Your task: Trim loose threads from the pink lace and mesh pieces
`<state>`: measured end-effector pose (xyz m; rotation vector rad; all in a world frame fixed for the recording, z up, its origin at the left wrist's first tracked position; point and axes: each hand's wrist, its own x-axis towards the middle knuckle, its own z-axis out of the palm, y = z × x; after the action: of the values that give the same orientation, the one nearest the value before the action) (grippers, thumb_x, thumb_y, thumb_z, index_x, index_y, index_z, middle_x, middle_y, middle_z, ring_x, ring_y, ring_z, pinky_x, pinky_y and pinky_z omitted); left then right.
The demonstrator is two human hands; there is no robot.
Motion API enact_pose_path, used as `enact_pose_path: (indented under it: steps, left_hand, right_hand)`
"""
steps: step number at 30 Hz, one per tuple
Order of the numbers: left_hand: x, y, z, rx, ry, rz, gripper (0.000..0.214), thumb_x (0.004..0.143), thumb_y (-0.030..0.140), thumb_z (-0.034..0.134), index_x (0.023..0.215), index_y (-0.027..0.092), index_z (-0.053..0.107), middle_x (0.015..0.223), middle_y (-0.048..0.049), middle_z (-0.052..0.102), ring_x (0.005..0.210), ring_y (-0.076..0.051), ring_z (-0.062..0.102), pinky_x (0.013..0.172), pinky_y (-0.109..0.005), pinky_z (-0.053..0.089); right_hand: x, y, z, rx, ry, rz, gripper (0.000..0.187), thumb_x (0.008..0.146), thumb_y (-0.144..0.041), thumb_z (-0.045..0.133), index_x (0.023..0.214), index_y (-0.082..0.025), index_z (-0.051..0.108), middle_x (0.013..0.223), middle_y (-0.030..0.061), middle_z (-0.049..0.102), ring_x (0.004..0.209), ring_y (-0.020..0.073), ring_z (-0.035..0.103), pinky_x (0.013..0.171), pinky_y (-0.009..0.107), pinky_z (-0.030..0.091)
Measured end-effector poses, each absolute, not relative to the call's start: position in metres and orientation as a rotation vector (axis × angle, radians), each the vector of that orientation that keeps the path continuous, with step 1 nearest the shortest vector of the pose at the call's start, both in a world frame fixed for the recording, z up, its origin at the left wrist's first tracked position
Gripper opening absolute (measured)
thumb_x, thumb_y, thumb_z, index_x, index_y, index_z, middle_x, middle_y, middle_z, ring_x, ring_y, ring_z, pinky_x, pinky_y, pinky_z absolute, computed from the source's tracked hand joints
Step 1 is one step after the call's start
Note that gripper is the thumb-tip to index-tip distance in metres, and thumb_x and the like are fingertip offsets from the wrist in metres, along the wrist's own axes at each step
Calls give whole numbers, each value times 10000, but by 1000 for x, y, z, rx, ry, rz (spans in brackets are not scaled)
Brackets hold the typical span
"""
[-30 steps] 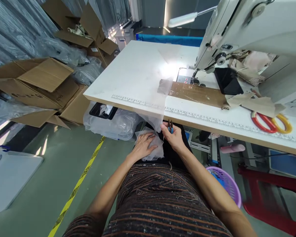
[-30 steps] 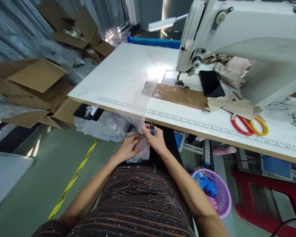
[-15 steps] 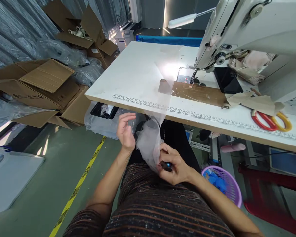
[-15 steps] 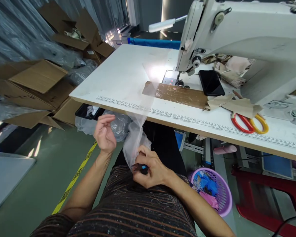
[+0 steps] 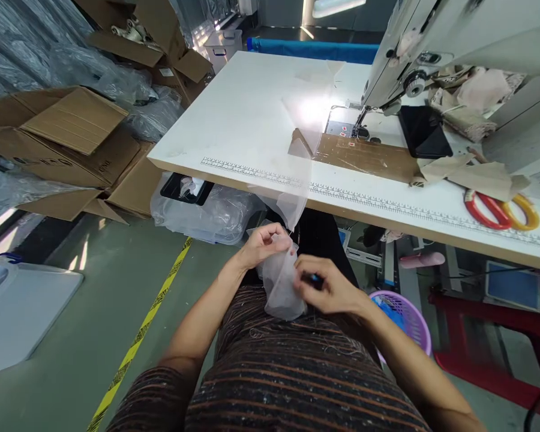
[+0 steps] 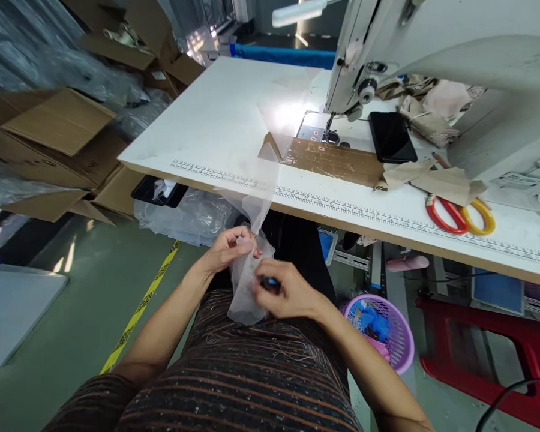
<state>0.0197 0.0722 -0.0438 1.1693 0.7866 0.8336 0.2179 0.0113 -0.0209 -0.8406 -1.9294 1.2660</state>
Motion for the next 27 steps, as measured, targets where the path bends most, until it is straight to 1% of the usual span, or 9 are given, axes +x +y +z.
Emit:
enact_pose_path:
  steps: [2,4,7,9,12,16,19,25,27]
  left_hand:
    - [15,71,-39,1159,894,816,417,714,479,850,879,163,634,697,12,659,615,-110,597,628,-228,476]
    - [12,70,-35,1189,953,794,420,734,452,839,985,155,680,730,10,667,606,-95,574,583,-200,443]
    - [10,69,-31,1263,993,798,355,801,438,781,990,141,737,834,-43,727,671,-115,610,616,-215,470]
    - [10,69,-30,1290,1008,820,317,834,427,753,970,141,759,930,-81,762,764,-148,662,674,-237,504]
    - [10,69,-28,1305,990,813,302,855,423,735,947,138,774,973,-106,781,889,-198,703,744,-262,532]
    - [9,69,-26,1338,1012,818,307,845,432,743,904,133,783,893,-89,778,822,-186,691,703,-247,516]
    - [9,68,-26,1350,1022,830,311,840,435,745,891,130,782,878,-77,769,730,-149,646,651,-231,481]
    - [9,69,-27,1319,982,856,315,843,439,733,875,129,774,823,-73,740,750,-155,629,647,-227,465]
    - [9,69,-27,1303,980,844,321,832,444,739,857,125,766,776,-59,716,701,-140,599,619,-222,449]
  right_hand:
    - [223,24,-25,-1056,-1798,1212,164,930,-303,528,830,-202,610,747,1,581,672,140,504,636,268,410]
    - [226,36,-31,-1199,-1722,1200,326,1001,-439,439,925,-195,641,789,16,610,680,146,516,642,278,413]
    - [224,48,-38,-1270,-1721,1210,587,1031,-598,267,844,-185,640,771,34,606,655,151,511,639,297,404]
    - [219,52,-41,-1265,-1745,1190,651,1015,-659,249,745,-188,608,721,34,589,640,154,507,634,302,397]
    - [212,55,-39,-1226,-1780,1145,640,994,-693,293,669,-201,542,644,13,534,599,144,474,606,296,371]
    - [205,61,-35,-1178,-1833,1093,607,993,-680,318,623,-216,445,601,-13,451,565,125,409,579,289,321]
    - [201,65,-36,-1180,-1845,1079,603,983,-692,324,637,-215,453,601,-13,466,560,122,397,565,286,295]
    - [202,63,-41,-1241,-1802,1055,599,989,-684,320,728,-200,557,620,-12,507,567,126,422,565,277,304]
    - [203,61,-41,-1216,-1845,1029,568,1006,-648,318,733,-203,540,635,-9,506,578,128,425,571,276,307]
